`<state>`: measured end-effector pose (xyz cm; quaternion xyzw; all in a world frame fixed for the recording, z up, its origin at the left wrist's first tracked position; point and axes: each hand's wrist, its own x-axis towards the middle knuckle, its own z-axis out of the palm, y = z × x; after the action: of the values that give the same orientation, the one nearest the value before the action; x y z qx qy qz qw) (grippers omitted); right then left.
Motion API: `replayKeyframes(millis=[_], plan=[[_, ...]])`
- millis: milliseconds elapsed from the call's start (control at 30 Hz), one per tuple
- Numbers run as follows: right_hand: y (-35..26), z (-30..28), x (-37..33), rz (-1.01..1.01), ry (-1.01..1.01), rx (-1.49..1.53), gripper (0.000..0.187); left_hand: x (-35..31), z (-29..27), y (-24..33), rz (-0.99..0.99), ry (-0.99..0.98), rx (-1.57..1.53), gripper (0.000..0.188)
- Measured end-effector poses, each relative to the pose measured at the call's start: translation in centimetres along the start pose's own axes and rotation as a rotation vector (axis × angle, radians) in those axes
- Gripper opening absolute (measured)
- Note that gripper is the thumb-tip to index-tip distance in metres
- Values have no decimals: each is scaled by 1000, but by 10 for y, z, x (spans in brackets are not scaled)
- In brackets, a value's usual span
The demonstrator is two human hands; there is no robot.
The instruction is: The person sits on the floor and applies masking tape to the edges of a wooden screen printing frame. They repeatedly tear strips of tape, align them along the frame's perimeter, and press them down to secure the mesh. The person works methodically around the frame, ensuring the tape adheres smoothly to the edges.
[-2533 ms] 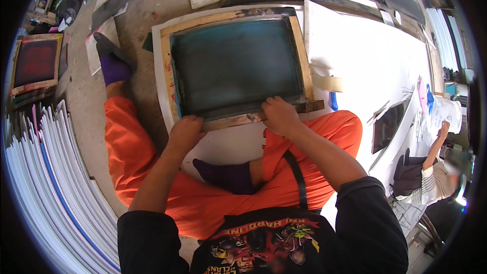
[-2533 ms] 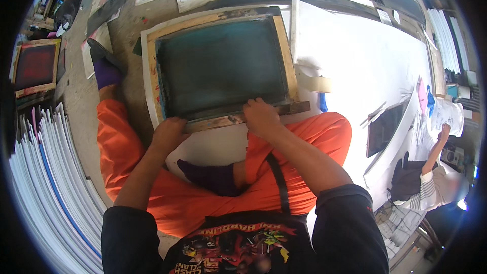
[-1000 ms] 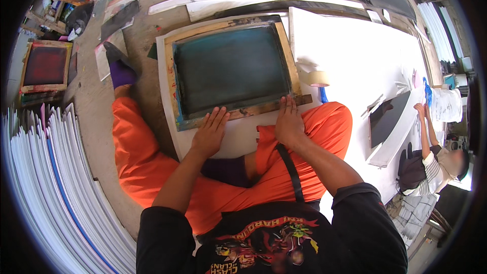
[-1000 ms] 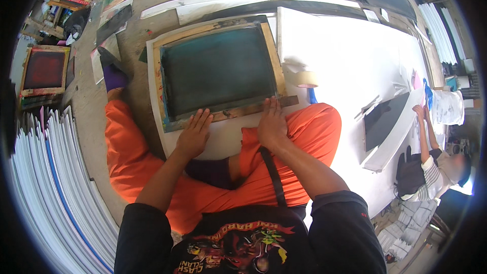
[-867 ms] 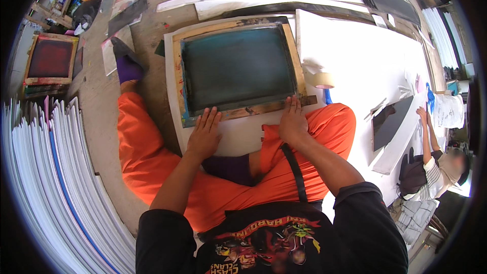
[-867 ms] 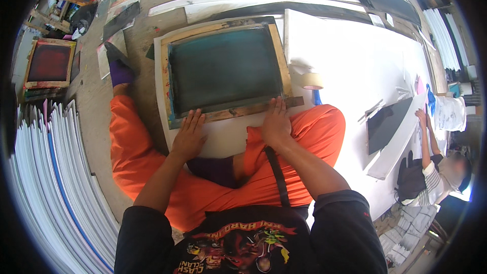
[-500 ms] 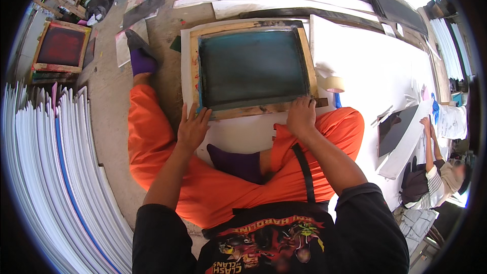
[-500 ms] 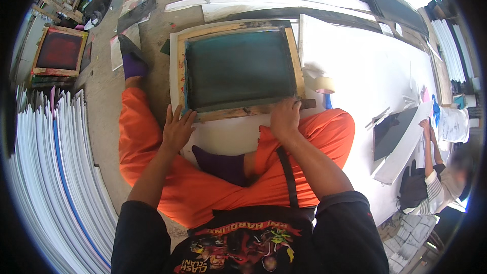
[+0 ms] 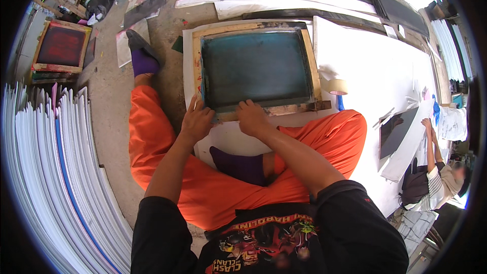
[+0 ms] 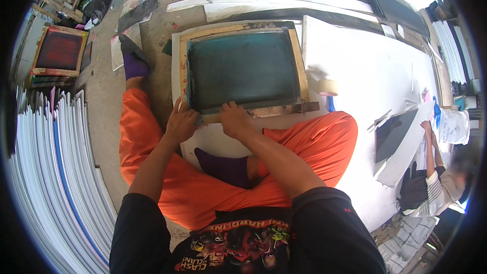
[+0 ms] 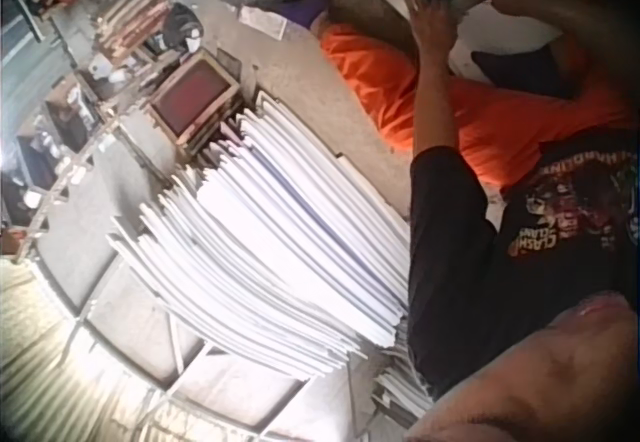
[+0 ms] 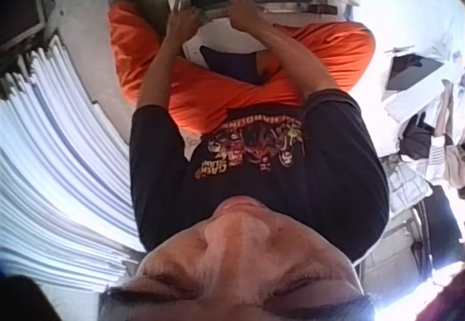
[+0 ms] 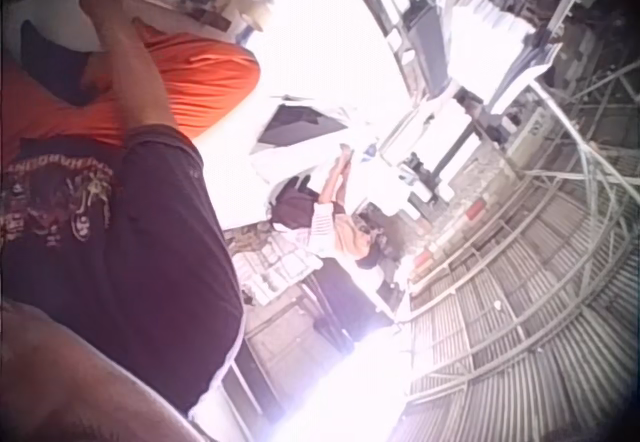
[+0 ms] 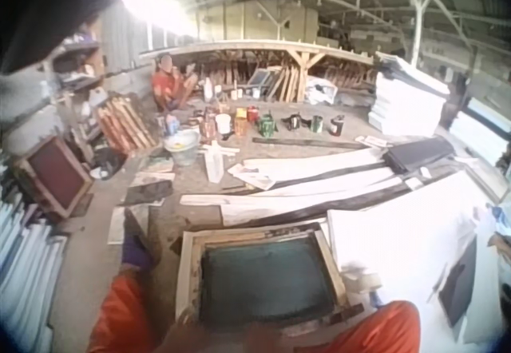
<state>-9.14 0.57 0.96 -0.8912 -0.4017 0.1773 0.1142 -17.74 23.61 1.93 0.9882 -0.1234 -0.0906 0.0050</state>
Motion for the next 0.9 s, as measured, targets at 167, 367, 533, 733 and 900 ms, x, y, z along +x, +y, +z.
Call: replayKeyframes(millis=[167, 367, 533, 733, 900], plan=[[-2, -7, 1, 36, -17, 47, 34, 2, -5, 2, 4, 32, -40, 36], [43, -34, -23, 212, -112, 65, 38, 5, -9, 2, -7, -39, 4, 38], [110, -73, -59, 279, -160, -136, 31, 8, -21, 7, 12, -46, -14, 35], [156, -77, -83, 209, -215, -391, 22, 4, -11, 5, -12, -22, -46, 38], [159, -61, -83, 254, -174, -386, 19, 2, -6, 5, -24, 18, -60, 41]])
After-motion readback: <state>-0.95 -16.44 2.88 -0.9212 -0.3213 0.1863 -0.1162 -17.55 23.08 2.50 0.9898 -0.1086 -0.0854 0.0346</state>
